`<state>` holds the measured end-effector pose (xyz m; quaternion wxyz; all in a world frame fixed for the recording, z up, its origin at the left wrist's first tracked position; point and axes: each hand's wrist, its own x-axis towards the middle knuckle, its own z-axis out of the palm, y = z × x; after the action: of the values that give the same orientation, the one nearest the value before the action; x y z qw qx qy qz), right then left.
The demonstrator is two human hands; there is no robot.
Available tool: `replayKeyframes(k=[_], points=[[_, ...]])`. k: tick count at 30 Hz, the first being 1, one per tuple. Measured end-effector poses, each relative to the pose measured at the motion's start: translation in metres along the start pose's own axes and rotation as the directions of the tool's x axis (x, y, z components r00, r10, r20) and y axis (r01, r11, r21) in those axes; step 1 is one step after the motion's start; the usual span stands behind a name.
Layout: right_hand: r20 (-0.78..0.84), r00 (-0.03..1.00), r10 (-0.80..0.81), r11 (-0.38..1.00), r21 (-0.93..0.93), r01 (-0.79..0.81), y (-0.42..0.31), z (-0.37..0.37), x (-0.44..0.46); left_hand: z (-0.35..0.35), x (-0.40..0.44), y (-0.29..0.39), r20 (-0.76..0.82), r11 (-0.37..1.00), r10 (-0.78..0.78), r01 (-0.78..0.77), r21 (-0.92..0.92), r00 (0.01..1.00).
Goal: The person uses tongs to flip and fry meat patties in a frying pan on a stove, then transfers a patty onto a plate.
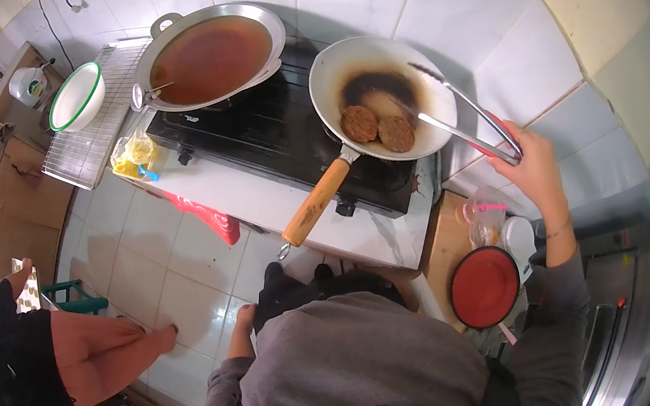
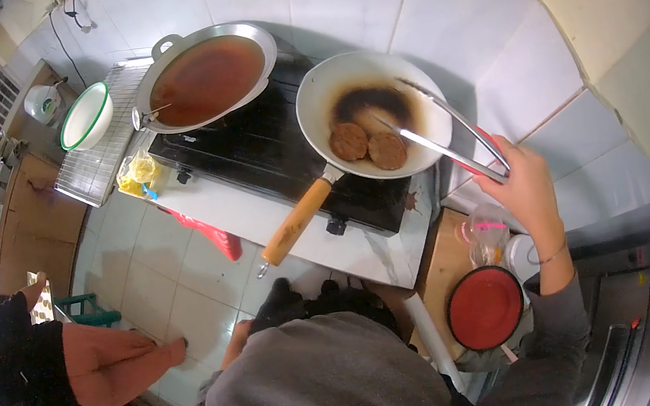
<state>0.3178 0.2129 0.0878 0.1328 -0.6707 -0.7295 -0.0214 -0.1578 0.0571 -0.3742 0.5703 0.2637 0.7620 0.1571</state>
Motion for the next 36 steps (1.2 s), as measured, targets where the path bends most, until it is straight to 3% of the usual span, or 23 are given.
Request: replayKeyframes(k=[2,4,6,8,11,14,16,17,20,23,26,28,29,32,35,36], points=[[0.053,0.983,0.178,0.954,0.235,-0.185,-0.004,0.0,-0.009,-0.002,0.021,-0.013,0.033,0.972,0.091,-0.096,0.215,0.995],[0.035,0.965,0.258,0.825,0.512,-0.239,0.016,0.022,-0.024,-0.004,0.02,-0.008,0.066,0.903,0.169,-0.181,0.39,0.983],[0.085,0.949,0.304,0.611,0.747,-0.263,0.024,0.04,-0.04,-0.007,-0.022,0.045,0.093,0.814,0.236,-0.249,0.525,0.967],[0.187,0.935,0.303,0.323,0.903,-0.285,0.019,0.052,-0.057,-0.007,-0.021,0.052,0.225,0.78,0.247,-0.331,0.53,0.942],[0.376,0.917,0.129,-0.305,0.895,-0.324,0.009,0.065,-0.073,0.005,-0.094,0.145,0.404,0.688,0.28,-0.476,0.548,0.871],[0.328,0.944,-0.038,-0.497,0.814,-0.302,-0.001,0.091,-0.084,0.027,-0.127,0.19,0.557,0.607,0.367,-0.646,0.463,0.745],[0.272,0.961,-0.057,-0.45,0.852,-0.267,-0.008,0.103,-0.092,0.048,-0.145,0.214,0.646,0.579,0.418,-0.735,0.353,0.639],[0.222,0.975,0.005,-0.503,0.843,-0.189,-0.013,0.114,-0.095,0.058,-0.149,0.221,0.666,0.567,0.456,-0.769,0.294,0.59],[0.181,0.979,-0.095,-0.579,0.79,-0.202,-0.023,0.12,-0.099,0.08,-0.138,0.22,0.725,0.618,0.431,-0.761,0.197,0.537],[0.248,0.95,-0.191,-0.639,0.702,-0.313,-0.029,0.114,-0.097,0.097,-0.093,0.193,0.773,0.838,0.227,-0.524,0.154,0.592],[0.259,0.944,-0.206,-0.63,0.703,-0.331,-0.03,0.118,-0.099,0.108,-0.054,0.158,0.703,0.991,0.044,-0.122,0.061,0.71],[0.25,0.954,-0.163,-0.624,0.723,-0.296,-0.03,0.121,-0.1,0.111,-0.034,0.132,0.675,0.995,0.066,-0.103,0.015,0.735],[0.212,0.964,-0.161,-0.528,0.807,-0.266,-0.028,0.124,-0.098,0.111,-0.025,0.118,0.659,0.996,0.076,-0.093,-0.009,0.748],[0.193,0.972,-0.135,-0.485,0.842,-0.235,-0.031,0.119,-0.097,0.107,0.001,0.089,0.599,0.984,0.082,-0.161,0.08,0.796],[0.26,0.961,-0.091,-0.441,0.855,-0.273,-0.034,0.111,-0.095,0.1,-0.018,0.098,0.517,0.975,0.045,0.075,-0.207,0.855],[0.28,0.957,-0.074,-0.437,0.854,-0.283,-0.034,0.109,-0.095,0.1,-0.02,0.097,0.518,0.976,0.052,0.067,-0.209,0.854]])
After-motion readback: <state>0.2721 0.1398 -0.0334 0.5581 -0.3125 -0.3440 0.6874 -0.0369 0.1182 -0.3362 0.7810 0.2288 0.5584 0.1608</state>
